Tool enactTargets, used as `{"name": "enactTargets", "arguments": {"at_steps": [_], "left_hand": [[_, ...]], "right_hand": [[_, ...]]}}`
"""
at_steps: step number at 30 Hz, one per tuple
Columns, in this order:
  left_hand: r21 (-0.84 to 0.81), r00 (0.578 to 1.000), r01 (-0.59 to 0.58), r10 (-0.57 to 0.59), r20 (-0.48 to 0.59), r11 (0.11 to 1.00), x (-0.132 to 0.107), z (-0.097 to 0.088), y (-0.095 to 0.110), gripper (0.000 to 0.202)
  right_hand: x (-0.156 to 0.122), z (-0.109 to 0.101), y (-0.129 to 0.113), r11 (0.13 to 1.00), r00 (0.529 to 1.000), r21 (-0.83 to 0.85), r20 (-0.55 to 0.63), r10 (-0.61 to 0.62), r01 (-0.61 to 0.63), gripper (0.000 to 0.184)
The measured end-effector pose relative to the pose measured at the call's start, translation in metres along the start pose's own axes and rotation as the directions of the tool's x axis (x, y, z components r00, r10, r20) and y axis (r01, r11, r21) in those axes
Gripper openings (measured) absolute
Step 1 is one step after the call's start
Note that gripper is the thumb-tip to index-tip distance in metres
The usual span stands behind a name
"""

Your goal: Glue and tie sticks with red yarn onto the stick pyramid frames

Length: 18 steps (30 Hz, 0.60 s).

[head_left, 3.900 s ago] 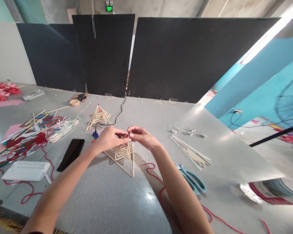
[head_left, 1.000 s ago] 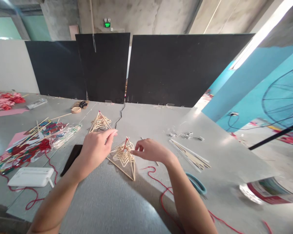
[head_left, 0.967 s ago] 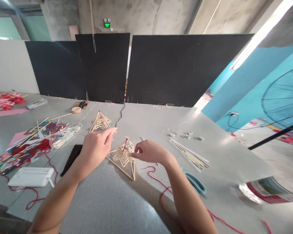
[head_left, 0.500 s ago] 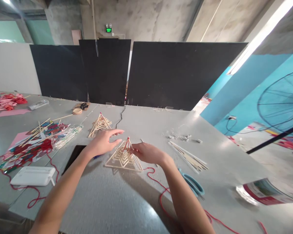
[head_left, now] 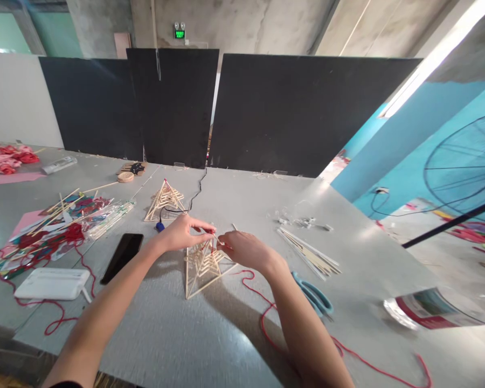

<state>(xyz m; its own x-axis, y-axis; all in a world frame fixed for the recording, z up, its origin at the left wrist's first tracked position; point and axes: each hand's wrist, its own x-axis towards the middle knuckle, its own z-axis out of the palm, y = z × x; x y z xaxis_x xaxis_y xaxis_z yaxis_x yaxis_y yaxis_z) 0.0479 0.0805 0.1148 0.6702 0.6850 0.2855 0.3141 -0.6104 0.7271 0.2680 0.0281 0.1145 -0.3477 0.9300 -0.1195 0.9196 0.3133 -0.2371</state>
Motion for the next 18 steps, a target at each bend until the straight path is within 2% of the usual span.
{"name": "enactTargets", "arguments": {"at_steps": [3,10,15,18], "left_hand": [[0.001,0.998,-0.015,0.015,-0.057,1.000,0.003,0.007,-0.003,0.023],[-0.013,0.976,-0.166,0.162,-0.144,0.986,0.006,0.015,-0.013,0.018],[-0.031,0.978,-0.161,0.156,-0.136,0.986,0.007,0.016,-0.019,0.019],[-0.030,0.974,-0.207,0.203,-0.101,0.978,0.006,0.015,-0.020,0.020]], "right_hand": [[-0.001,-0.001,0.000,1.000,1.000,0.005,0.005,0.002,-0.002,0.020],[-0.001,-0.003,0.000,1.000,1.000,0.009,0.018,0.023,-0.023,0.020],[-0.001,-0.004,-0.001,1.000,1.000,0.003,0.019,0.024,-0.024,0.021],[-0.002,-0.004,-0.001,1.000,1.000,-0.009,0.012,0.024,-0.024,0.020]]}}
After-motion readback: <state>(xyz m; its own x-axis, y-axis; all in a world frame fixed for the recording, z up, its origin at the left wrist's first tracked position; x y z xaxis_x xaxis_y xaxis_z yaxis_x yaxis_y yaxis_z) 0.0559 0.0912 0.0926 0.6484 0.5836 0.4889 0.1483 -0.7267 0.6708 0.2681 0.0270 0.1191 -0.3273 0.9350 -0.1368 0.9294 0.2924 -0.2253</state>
